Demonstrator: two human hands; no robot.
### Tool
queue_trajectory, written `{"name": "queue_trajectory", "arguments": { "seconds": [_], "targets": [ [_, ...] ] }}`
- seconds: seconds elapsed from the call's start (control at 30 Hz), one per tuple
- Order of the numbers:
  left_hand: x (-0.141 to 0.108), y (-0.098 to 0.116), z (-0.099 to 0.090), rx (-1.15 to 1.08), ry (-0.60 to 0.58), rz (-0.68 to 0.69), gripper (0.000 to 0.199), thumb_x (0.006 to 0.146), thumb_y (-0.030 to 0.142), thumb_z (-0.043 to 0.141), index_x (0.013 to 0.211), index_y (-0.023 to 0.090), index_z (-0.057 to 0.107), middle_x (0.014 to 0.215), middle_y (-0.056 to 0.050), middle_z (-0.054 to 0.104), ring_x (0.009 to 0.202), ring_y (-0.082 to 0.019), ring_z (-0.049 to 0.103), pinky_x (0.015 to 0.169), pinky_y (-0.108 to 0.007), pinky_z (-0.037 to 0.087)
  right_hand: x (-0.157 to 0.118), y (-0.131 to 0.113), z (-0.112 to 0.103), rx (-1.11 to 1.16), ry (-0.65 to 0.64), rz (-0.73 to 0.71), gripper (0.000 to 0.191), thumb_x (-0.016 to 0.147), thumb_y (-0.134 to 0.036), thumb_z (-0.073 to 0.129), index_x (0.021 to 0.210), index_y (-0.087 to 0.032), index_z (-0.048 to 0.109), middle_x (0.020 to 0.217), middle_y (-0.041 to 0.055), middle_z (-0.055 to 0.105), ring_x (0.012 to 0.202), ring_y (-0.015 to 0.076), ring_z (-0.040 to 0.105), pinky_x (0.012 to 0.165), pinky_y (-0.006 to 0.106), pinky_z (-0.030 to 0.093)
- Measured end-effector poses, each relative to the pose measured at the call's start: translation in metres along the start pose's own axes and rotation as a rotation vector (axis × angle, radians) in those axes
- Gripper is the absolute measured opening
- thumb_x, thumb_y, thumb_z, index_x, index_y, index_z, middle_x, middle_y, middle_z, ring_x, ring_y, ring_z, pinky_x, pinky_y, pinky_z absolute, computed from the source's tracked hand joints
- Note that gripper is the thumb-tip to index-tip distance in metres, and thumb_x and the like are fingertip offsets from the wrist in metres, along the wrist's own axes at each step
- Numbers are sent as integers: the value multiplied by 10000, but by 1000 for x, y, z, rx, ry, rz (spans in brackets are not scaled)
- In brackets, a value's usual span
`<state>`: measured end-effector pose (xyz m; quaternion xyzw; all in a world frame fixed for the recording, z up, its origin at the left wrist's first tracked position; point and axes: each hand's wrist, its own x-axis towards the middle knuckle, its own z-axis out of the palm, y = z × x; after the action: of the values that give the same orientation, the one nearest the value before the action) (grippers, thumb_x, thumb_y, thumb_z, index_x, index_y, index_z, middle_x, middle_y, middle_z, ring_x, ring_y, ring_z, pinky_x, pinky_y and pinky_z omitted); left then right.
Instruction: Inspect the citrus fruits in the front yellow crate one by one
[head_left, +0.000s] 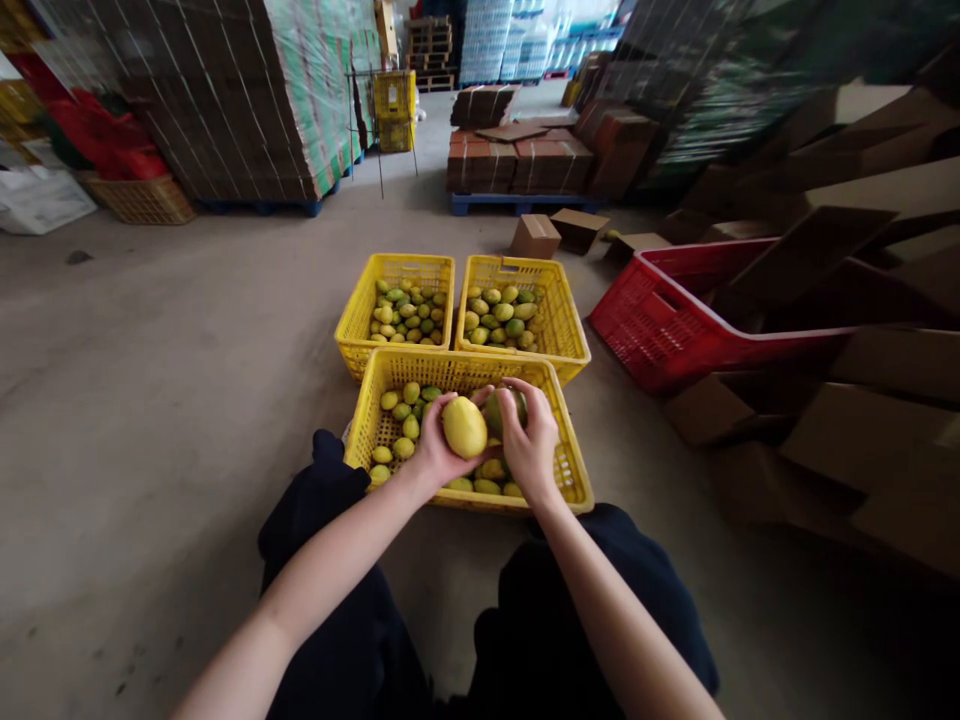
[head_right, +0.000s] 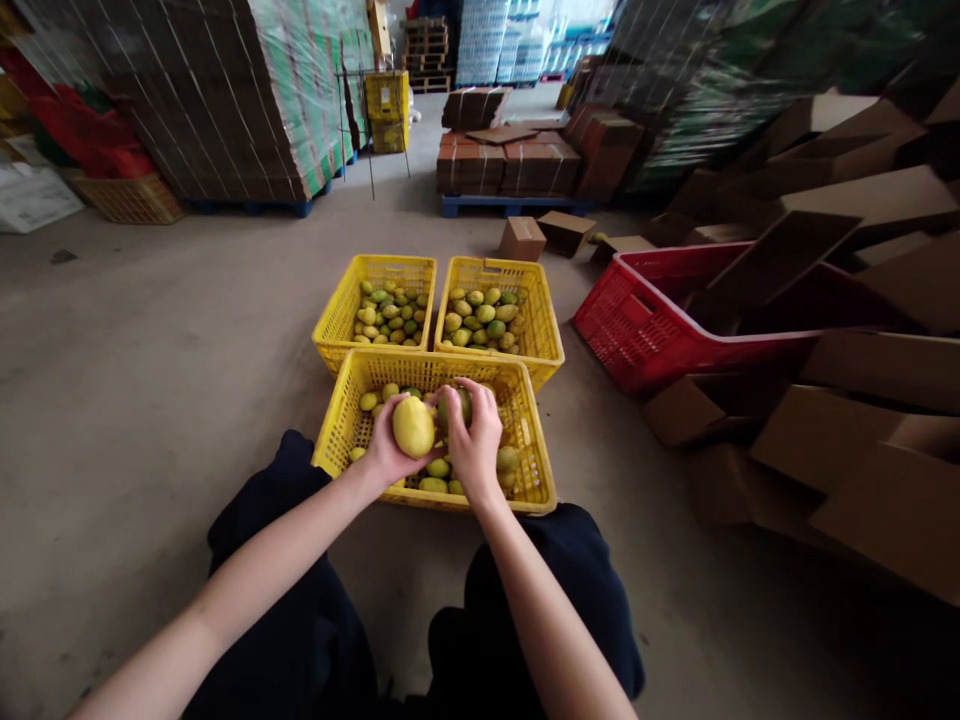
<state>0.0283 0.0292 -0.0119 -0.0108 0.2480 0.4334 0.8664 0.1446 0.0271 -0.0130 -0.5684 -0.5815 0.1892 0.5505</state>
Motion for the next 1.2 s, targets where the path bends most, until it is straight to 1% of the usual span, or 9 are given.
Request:
{"name": "queue_trajectory", "arguments": {
  "seconds": [0.1,0.2,0.4,0.57,0.73,0.83,0.97,1.1,1.2],
  "targets": [
    [3,-7,-3,22,160,-16,177,712,357,565,745,183,569,652,6,615,622,-154,596,611,-271,472,-7,-1,2,-168,-176,-174,339,927,-364,359,1054,-192,622,1117,111,612,1061,250,530,947,444,401],
    [10,-9,-9,43,147,74,184,731,369,539,719,185,550,661,-9,602,687,-184,607,675,-308,493,-15,1,7,-266,-300,-263,329,910,-399,389,1044,-214,626,1207,113,580,1141,301,478,970,529,371],
    [19,-1,-15,166,61,238,268,758,428,487,762,171,562,756,-53,623,886,-234,622,810,-349,495,-23,3,17,-216,-340,-450,556,754,-459,628,1217,-178,498,1273,173,522,1244,349,423,1011,592,357],
    [19,10,-9,268,10,300,400,767,547,451,840,185,603,873,-85,668,959,-260,620,816,-395,499,-30,-1,19,-128,-376,-721,627,821,-279,599,1381,-202,327,1201,155,587,1150,299,539,976,517,447],
    [12,28,-2,217,2,337,369,788,496,443,846,178,623,882,-77,670,894,-228,634,768,-367,511,-34,0,12,-159,-396,-955,610,853,-165,509,1417,-181,279,1187,159,607,1105,297,564,862,473,532],
    [6,38,3,301,-3,468,374,793,469,410,752,164,623,774,-60,645,778,-192,628,721,-328,509,-30,3,4,-169,-354,-937,587,839,-107,455,1395,-214,300,1221,146,586,1141,299,539,852,496,530],
    [-3,38,9,554,33,785,396,793,436,368,637,170,616,663,-54,613,700,-181,604,696,-298,489,-22,7,-1,-111,-168,-761,592,784,-91,516,1323,-261,342,1173,130,579,1093,292,551,847,539,507],
    [-14,29,8,797,28,1019,398,807,405,360,652,188,656,734,-62,646,750,-189,594,755,-298,465,-19,5,1,-40,-66,-609,562,749,-114,589,1245,-272,381,1106,109,576,1037,281,562,840,523,498],
    [-19,23,6,946,33,1081,406,807,433,379,662,195,675,779,-72,657,809,-211,594,815,-313,444,-21,3,3,-22,-54,-559,517,747,-135,598,1199,-281,394,1090,98,575,1023,281,568,838,515,492]
  ]
}}
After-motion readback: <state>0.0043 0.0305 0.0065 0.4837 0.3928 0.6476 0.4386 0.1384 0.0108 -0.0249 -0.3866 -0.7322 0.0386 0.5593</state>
